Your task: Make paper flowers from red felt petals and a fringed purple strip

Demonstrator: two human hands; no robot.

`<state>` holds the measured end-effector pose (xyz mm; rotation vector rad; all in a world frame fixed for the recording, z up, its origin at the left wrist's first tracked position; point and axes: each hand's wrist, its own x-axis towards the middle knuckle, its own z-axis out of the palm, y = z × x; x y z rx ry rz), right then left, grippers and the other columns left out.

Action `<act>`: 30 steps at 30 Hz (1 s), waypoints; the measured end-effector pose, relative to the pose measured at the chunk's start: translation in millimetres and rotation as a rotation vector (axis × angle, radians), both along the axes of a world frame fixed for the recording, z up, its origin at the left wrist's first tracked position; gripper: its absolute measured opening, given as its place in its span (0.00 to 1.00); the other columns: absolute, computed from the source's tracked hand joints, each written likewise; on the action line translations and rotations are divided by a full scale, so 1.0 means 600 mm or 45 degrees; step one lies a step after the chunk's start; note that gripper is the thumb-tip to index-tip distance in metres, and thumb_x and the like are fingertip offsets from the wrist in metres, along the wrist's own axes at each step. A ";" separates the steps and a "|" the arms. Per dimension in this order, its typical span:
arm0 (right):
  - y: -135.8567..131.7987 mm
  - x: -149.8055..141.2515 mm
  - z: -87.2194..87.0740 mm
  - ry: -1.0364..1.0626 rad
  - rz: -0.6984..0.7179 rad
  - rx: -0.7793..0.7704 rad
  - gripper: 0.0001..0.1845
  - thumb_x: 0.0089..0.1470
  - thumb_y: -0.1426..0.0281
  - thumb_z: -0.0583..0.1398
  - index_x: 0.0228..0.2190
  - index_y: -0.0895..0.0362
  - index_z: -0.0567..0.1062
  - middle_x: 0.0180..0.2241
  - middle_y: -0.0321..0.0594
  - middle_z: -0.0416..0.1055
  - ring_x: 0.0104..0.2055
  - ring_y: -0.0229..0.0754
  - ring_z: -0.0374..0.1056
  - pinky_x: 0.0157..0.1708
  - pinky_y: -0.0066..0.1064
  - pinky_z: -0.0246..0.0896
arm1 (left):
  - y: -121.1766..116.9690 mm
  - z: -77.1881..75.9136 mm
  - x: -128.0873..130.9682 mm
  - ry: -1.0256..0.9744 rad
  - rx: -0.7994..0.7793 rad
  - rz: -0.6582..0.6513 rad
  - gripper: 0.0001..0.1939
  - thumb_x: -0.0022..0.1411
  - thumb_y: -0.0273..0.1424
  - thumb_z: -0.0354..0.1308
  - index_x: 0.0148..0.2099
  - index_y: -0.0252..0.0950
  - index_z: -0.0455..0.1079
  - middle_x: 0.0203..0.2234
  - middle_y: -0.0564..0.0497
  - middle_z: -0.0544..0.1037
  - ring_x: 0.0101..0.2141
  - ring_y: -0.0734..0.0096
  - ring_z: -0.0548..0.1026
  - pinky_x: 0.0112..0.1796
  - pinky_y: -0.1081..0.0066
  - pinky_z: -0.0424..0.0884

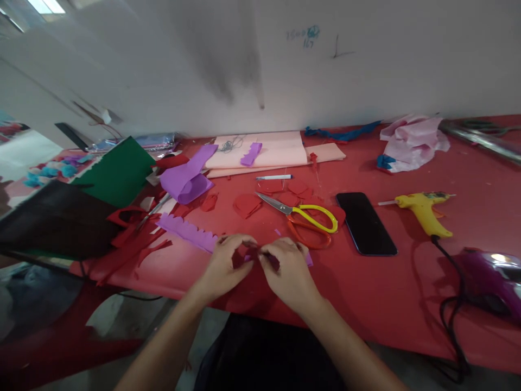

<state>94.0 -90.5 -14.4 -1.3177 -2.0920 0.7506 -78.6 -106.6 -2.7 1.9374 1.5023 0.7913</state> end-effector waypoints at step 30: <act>0.004 0.005 0.021 -0.097 -0.113 -0.303 0.07 0.50 0.74 0.58 0.28 0.53 0.75 0.31 0.37 0.77 0.36 0.45 0.71 0.39 0.39 0.57 | -0.005 -0.015 -0.030 0.182 -0.025 -0.086 0.29 0.53 0.28 0.62 0.56 0.42 0.59 0.40 0.48 0.78 0.44 0.57 0.74 0.57 0.45 0.47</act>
